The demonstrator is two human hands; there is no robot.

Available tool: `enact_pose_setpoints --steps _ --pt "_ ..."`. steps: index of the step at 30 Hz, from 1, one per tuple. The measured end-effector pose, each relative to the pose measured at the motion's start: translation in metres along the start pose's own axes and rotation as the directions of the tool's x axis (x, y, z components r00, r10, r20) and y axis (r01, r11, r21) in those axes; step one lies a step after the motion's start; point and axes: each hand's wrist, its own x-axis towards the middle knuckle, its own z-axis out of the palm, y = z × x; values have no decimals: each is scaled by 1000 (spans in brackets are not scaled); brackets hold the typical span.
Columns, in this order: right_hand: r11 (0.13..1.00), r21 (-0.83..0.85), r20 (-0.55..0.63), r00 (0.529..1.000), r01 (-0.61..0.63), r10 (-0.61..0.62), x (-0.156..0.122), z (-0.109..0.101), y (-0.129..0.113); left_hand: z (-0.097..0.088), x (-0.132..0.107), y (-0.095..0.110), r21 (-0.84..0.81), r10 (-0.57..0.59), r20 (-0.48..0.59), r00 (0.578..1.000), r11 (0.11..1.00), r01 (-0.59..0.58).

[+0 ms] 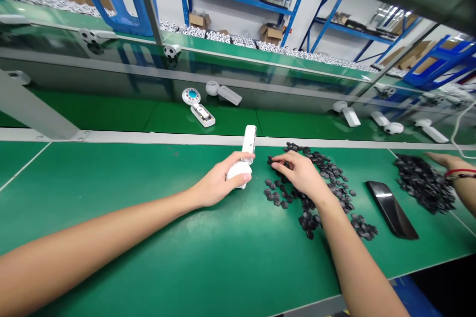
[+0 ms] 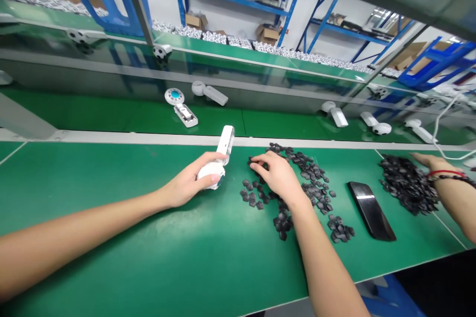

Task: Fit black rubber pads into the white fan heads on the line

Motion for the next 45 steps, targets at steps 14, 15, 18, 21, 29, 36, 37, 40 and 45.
enact_pose_setpoints --steps 14,15,18,21,29,36,37,40,45 --pt "999 40 -123 992 15 -10 14 16 -1 3 4 -13 11 32 -180 983 999 -31" --pt "998 68 -140 990 -2 12 14 16 -1 3 4 -13 15 36 -186 982 999 -34" --pt "981 185 -151 985 -58 87 8 17 -10 4 5 -14 17 57 -179 982 998 -55" --pt "900 418 -39 988 -121 151 -3 17 -32 5 5 -14 31 67 -151 986 997 -63" --pt "563 774 258 956 -291 140 -17 26 -73 5 2 -10 85 142 -86 986 987 -135" --pt "582 724 353 924 -371 149 -19 26 -77 8 2 -11 212 206 -55 977 959 -190" --pt "584 715 358 919 -384 166 -20 26 -79 8 1 -11 226 204 -52 978 956 -187" --pt "599 700 343 919 -388 195 -22 28 -84 10 0 -8 242 199 -46 979 953 -182" --pt "587 730 293 936 -350 195 -23 38 -81 12 0 -2 234 143 -96 985 965 -117"
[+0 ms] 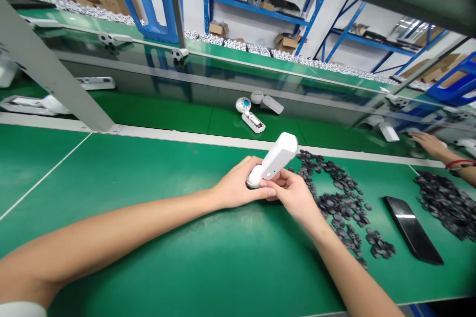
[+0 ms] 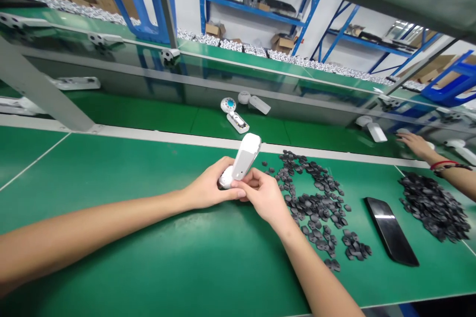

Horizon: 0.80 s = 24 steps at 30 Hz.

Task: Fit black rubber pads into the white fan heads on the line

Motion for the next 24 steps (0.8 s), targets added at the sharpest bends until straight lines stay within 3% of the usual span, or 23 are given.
enact_pose_setpoints --steps 12,17,19,22,24 --pt "993 -77 16 995 95 -94 8 -3 12 -1 3 1 32 -17 -4 1000 999 17" --pt "973 -119 110 977 196 -183 7 -6 8 -1 5 -2 -212 -47 66 997 975 60" --pt "968 -127 145 970 215 -196 5 -10 3 -2 5 -6 -294 -57 38 998 953 65" --pt "958 -145 78 968 249 -239 3 -22 -4 -5 6 -11 -308 -103 -52 993 948 82" --pt "952 -164 13 966 257 -259 4 -31 -7 -8 6 -12 -327 -155 -40 987 936 134"
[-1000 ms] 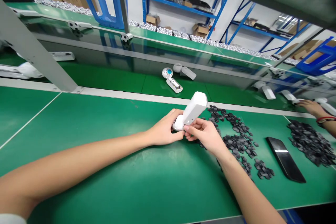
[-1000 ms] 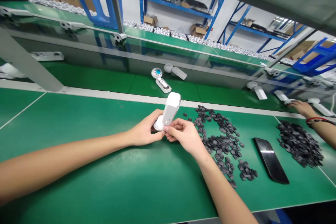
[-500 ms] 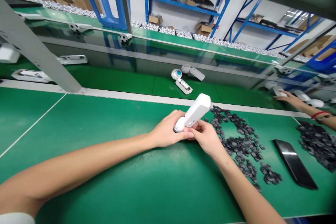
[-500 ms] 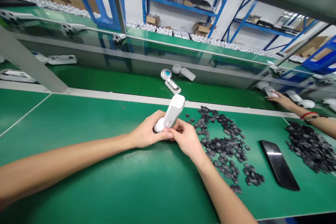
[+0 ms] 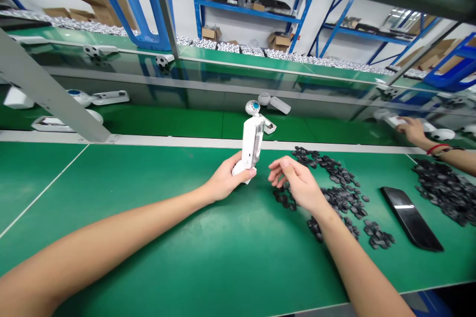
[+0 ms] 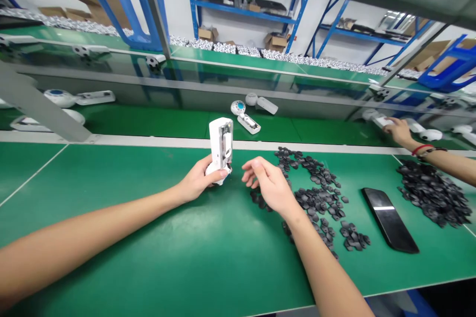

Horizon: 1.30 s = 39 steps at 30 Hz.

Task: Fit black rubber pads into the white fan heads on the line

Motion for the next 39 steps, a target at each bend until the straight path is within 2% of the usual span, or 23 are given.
enact_pose_setpoints --steps 4,8,12,14,17,20,24,27,30,33,36,39 --pt "1000 -25 -56 998 0 -2 5 -14 7 -4 0 3 -41 -93 41 995 995 95" --pt "999 -48 -25 999 -21 20 9 -15 14 -3 0 6 -51 -125 39 991 991 127" --pt "993 -114 21 1000 -20 22 9 -12 17 -2 6 3 -5 -167 -19 986 986 166" --pt "987 -158 23 1000 -8 11 9 -13 17 -9 14 1 42 -148 -70 987 988 151" --pt "971 -240 8 1000 10 -8 9 -18 15 -38 33 1 163 -101 -193 976 977 134" --pt "947 -322 -10 1000 -2 -1 9 -26 14 -87 55 7 355 -20 -358 933 922 156" --pt "926 -376 -26 999 -29 21 11 -33 16 -148 70 8 603 84 -521 850 740 297" --pt "918 -396 -40 999 -20 5 12 -37 24 -170 69 -1 698 114 -559 822 599 392" --pt "891 -454 -109 993 -10 -44 18 -44 35 -173 69 -11 753 113 -541 834 507 419" --pt "851 -524 -219 972 -39 -91 40 -57 46 -170 75 -18 784 92 -504 859 467 410" --pt "805 -581 -333 937 -116 -106 79 -72 49 -166 78 -20 798 85 -462 883 474 372" --pt "772 -588 -426 904 -242 -41 121 -81 39 -161 72 -14 804 124 -417 900 512 302"
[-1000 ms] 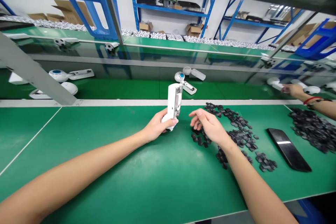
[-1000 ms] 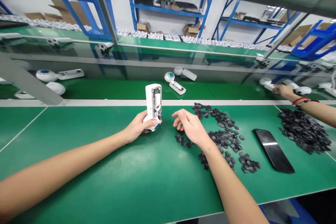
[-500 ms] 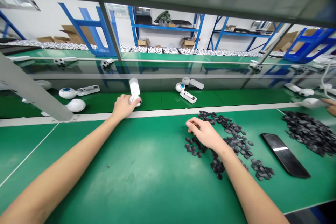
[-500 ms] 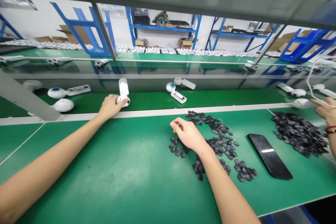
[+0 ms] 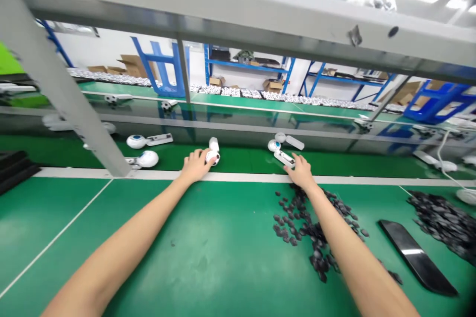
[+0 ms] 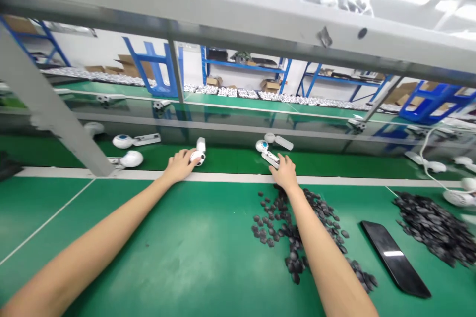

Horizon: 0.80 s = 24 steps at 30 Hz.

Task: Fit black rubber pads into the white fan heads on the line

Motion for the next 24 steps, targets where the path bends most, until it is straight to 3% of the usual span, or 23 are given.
enact_pose_setpoints --steps 5,9,11,14,16,18,21,24 --pt "993 18 111 987 -119 116 30 -5 -30 -16 -23 17 -195 149 -61 987 968 -158" --pt "989 131 246 968 -74 40 -3 3 -50 2 -54 47 -521 242 -8 970 827 -210" --pt "980 196 293 955 -18 -41 -35 12 -57 21 -70 68 -704 255 63 965 697 -139" --pt "957 275 338 923 92 -186 -78 18 -60 44 -89 95 -883 240 203 949 463 72" --pt "950 288 348 912 118 -218 -92 8 -52 49 -95 106 -925 224 288 931 317 210" --pt "962 245 266 945 124 -189 -91 -10 -35 45 -98 110 -931 216 348 912 198 308" --pt "982 134 127 980 137 -154 -81 -30 -4 36 -99 110 -912 226 409 884 95 398" --pt "978 78 168 965 191 -202 -77 -29 15 32 -99 109 -884 246 464 851 69 463"
